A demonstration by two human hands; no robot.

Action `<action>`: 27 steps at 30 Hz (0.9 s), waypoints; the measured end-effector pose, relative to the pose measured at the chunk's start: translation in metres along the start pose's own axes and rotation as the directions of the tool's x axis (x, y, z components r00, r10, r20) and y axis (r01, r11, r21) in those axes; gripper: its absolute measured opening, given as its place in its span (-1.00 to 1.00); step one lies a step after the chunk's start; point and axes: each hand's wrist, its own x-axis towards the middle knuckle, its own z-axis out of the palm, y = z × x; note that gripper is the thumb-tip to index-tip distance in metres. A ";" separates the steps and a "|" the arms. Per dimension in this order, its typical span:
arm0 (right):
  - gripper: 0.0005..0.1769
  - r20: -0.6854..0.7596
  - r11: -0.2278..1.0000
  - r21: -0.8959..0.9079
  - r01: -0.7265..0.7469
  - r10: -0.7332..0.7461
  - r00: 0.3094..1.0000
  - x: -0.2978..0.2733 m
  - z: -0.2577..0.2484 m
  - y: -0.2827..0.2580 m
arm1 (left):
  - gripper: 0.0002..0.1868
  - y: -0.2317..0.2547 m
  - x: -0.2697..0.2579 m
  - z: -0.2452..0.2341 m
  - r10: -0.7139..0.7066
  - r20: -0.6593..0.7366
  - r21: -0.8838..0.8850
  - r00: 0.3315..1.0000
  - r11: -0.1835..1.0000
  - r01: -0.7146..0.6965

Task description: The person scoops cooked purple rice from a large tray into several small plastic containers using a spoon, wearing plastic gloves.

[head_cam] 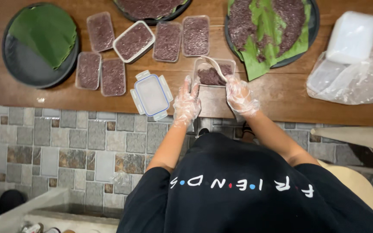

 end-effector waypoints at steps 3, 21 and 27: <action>-0.93 0.076 0.940 0.172 -0.294 0.285 0.955 0.003 -0.003 0.020 | -0.28 0.007 0.007 0.002 0.003 -0.106 -0.023 0.994 1.000 -0.005; -0.96 -0.202 0.841 0.224 -0.493 0.535 0.820 0.004 -0.084 0.317 | -0.53 0.211 0.082 0.044 0.331 -0.028 -0.251 0.943 0.911 -0.327; -0.92 -0.160 0.809 -0.376 -0.451 0.423 0.892 0.021 -0.073 0.367 | -0.60 0.258 0.107 0.049 0.359 -0.240 -0.110 0.902 0.913 -0.392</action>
